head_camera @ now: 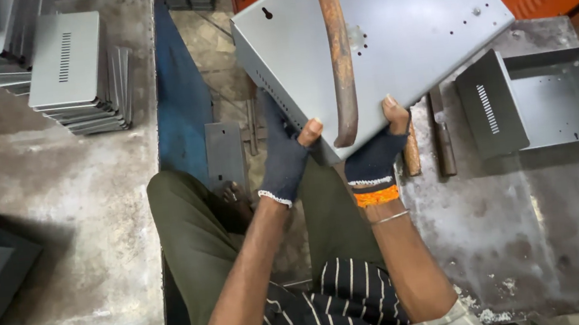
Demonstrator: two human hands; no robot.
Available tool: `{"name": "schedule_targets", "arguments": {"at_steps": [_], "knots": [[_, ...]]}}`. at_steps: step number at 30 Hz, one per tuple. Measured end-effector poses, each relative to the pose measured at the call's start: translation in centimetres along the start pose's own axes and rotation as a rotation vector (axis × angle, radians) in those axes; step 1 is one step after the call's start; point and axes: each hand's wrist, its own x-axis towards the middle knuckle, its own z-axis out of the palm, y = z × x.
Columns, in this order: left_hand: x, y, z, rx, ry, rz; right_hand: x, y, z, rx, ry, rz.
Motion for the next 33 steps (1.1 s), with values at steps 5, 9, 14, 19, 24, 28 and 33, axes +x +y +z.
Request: {"name": "schedule_targets", "arguments": {"at_steps": [5, 9, 14, 19, 24, 28, 33], "knots": [[0.1, -0.8, -0.4, 0.027, -0.003, -0.032, 1.2, 2.2, -5.0, -0.022, 0.109, -0.047], [0.5, -1.9, -0.5, 0.023, -0.023, 0.078, 0.5, 1.5, -3.9, 0.027, 0.115, 0.009], [0.0, -2.4, -0.8, -0.007, -0.047, 0.028, -0.6, 0.8, -1.7, -0.086, 0.136, -0.015], [-0.4, -4.3, -1.5, 0.15, -0.03, 0.182, -0.8, -0.4, -1.4, -0.027, 0.048, -0.024], [-2.3, -3.9, -2.5, -0.135, 0.204, -0.113, -0.9, -1.2, -11.4, -0.064, 0.0, 0.063], [-1.8, -12.0, -11.2, 0.058, 0.248, 0.087, -0.1, -3.6, -12.2, -0.153, -0.006, 0.089], [-3.6, -1.5, -9.9, 0.133, -0.062, 0.156, 1.1, -5.9, -12.8, -0.395, -0.025, 0.24]]}}
